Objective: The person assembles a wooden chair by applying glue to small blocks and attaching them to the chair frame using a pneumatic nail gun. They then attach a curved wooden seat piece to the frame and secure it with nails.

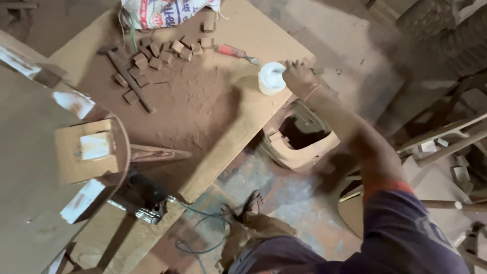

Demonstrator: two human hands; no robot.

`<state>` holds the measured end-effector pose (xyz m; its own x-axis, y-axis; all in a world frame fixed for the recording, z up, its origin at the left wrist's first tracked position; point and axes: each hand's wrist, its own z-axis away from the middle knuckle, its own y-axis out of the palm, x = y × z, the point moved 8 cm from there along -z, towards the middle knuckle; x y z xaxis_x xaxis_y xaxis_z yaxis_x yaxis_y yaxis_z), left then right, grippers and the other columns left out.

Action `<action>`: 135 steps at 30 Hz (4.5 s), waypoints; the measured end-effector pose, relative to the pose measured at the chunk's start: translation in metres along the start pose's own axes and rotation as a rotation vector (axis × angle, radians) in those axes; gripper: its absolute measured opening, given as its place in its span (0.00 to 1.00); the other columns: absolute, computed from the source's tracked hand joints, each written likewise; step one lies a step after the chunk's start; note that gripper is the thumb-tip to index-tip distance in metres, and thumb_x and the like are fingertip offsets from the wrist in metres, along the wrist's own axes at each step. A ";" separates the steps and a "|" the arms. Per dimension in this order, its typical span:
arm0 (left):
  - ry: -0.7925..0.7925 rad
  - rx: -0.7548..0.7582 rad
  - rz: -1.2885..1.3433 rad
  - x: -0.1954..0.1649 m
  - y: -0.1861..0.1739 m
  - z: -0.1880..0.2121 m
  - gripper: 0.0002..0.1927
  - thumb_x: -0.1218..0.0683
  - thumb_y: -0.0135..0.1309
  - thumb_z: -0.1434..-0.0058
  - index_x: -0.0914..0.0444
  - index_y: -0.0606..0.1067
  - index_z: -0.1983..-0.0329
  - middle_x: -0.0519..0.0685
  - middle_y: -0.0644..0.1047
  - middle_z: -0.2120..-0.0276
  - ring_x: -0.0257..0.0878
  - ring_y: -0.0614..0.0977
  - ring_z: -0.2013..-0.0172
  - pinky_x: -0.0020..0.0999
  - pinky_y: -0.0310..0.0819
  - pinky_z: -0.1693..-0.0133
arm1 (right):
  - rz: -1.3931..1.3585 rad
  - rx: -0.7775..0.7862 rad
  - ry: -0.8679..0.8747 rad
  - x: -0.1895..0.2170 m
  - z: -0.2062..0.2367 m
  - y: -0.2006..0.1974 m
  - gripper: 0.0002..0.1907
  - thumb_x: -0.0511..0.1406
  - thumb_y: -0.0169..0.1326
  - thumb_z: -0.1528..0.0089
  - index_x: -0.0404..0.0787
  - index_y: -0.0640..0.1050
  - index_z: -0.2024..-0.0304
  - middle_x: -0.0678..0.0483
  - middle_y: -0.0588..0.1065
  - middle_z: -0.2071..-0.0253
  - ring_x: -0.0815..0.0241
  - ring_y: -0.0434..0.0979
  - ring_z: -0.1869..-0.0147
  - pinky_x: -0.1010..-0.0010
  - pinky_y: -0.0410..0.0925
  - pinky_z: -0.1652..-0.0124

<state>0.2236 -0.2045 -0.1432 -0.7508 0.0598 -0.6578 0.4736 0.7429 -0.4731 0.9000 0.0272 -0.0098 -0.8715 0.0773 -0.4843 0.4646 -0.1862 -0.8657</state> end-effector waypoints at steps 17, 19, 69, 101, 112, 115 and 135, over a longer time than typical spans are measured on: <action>0.018 0.823 0.429 -0.237 0.246 0.045 0.11 0.61 0.46 0.30 0.64 0.72 0.47 0.54 0.77 0.72 0.45 0.79 0.73 0.38 0.73 0.68 | -2.622 0.164 0.416 0.017 0.018 0.127 0.07 0.28 0.51 0.32 0.30 0.75 0.53 0.46 0.77 0.63 0.56 0.80 0.66 0.68 0.74 0.68; -0.050 0.950 0.415 -0.244 0.279 0.068 0.11 0.59 0.46 0.30 0.63 0.72 0.46 0.54 0.77 0.75 0.46 0.80 0.75 0.39 0.74 0.68 | -2.774 0.118 0.480 0.026 0.026 0.136 0.04 0.28 0.51 0.34 0.32 0.74 0.56 0.47 0.75 0.65 0.55 0.79 0.68 0.66 0.73 0.70; -1.082 1.203 0.946 -0.524 0.397 0.438 0.05 0.58 0.56 0.39 0.66 0.77 0.66 0.52 0.77 0.70 0.40 0.75 0.71 0.34 0.67 0.71 | -2.617 -0.299 0.861 -0.232 0.460 0.324 0.09 0.29 0.46 0.32 0.33 0.74 0.51 0.47 0.74 0.60 0.57 0.71 0.66 0.66 0.67 0.66; -1.119 -0.049 1.540 -0.226 -0.041 0.314 0.22 0.54 0.46 0.47 0.71 0.68 0.51 0.58 0.74 0.60 0.54 0.76 0.59 0.52 0.70 0.52 | -1.625 -0.318 -0.311 0.022 0.224 0.071 0.15 0.31 0.57 0.33 0.37 0.81 0.44 0.46 0.77 0.62 0.63 0.73 0.62 0.73 0.68 0.61; -1.112 -0.093 1.583 -0.242 -0.034 0.328 0.24 0.52 0.45 0.47 0.72 0.67 0.51 0.59 0.73 0.60 0.55 0.76 0.59 0.57 0.70 0.53 | -1.208 -0.565 -0.336 0.052 0.207 0.061 0.24 0.28 0.58 0.44 0.43 0.79 0.44 0.39 0.77 0.59 0.36 0.75 0.55 0.50 0.69 0.53; -1.081 -0.092 1.525 -0.238 -0.037 0.329 0.25 0.51 0.45 0.46 0.73 0.67 0.49 0.60 0.74 0.60 0.56 0.76 0.59 0.57 0.70 0.53 | -1.222 -0.344 -0.457 0.061 0.217 0.072 0.26 0.28 0.56 0.46 0.47 0.81 0.45 0.40 0.74 0.59 0.38 0.75 0.55 0.52 0.71 0.53; -1.185 -0.173 1.538 -0.216 -0.035 0.328 0.27 0.55 0.46 0.49 0.70 0.70 0.45 0.61 0.75 0.57 0.61 0.79 0.57 0.64 0.75 0.52 | -1.332 -0.134 -0.468 0.095 0.216 0.049 0.18 0.33 0.57 0.40 0.42 0.83 0.47 0.41 0.80 0.54 0.50 0.81 0.51 0.63 0.72 0.50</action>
<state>0.5201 -0.4622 -0.1771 0.8675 0.2652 -0.4209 0.2195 0.5552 0.8022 0.8057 -0.1859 -0.0709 -0.6209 -0.2127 0.7545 -0.7455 -0.1375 -0.6522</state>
